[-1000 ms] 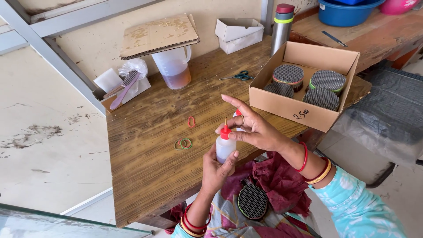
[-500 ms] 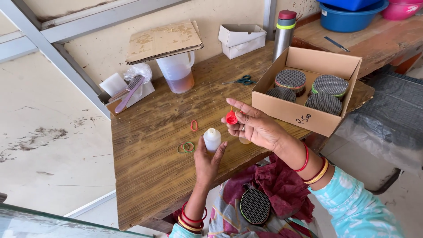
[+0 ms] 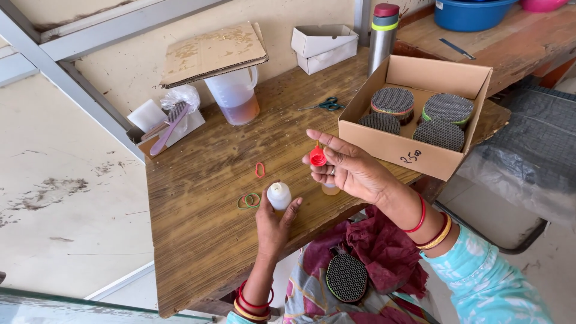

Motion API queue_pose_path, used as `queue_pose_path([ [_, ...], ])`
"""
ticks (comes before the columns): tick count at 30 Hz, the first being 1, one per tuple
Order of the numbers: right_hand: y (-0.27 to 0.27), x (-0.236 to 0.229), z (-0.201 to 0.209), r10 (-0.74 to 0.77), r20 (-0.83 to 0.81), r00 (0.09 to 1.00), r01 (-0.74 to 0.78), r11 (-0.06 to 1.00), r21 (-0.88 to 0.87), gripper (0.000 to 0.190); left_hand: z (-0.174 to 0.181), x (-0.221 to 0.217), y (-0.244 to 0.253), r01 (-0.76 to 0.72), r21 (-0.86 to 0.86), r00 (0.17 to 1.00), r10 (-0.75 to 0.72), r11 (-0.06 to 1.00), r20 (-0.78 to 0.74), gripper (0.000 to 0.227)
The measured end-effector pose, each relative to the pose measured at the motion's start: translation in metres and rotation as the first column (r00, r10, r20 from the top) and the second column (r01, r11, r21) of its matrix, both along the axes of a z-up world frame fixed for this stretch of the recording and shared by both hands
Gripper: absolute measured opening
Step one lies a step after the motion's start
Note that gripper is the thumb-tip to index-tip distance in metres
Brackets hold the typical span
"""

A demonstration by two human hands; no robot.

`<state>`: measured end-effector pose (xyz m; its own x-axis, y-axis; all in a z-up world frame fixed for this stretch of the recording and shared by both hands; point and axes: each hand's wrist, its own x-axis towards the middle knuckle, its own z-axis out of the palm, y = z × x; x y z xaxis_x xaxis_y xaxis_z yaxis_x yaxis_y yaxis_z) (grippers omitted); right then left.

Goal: The person applies a yellow liquid from a small squeeze bottle onto a circular mesh object held in their lap. They then place the mesh object into a cardboard box containing similar items.

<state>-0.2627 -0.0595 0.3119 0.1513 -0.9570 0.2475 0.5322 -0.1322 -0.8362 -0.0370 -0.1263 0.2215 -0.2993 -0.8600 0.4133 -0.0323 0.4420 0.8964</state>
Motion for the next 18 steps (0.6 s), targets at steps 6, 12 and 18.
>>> queue_pose_path([
  [6, 0.041, -0.016, 0.025, -0.131, 0.05, 0.99, 0.134, 0.989, -0.061, 0.071, 0.039, 0.047, 0.013, -0.048, -0.282, 0.945, 0.135, 0.958, 0.297, 0.099],
  [12, 0.093, -0.06, -0.035, -0.169, 0.235, 0.957, 0.203, 0.971, -0.128, 0.079, 0.137, 0.073, 0.0, 0.049, -0.585, 0.9, 0.218, 0.809, 0.376, 0.049],
  [18, 0.106, -0.063, -0.167, -0.045, 0.5, 0.865, 0.113, 0.988, -0.106, 0.069, 0.156, -0.014, -0.139, 0.316, -0.451, 0.813, 0.007, 0.835, 0.582, 0.032],
])
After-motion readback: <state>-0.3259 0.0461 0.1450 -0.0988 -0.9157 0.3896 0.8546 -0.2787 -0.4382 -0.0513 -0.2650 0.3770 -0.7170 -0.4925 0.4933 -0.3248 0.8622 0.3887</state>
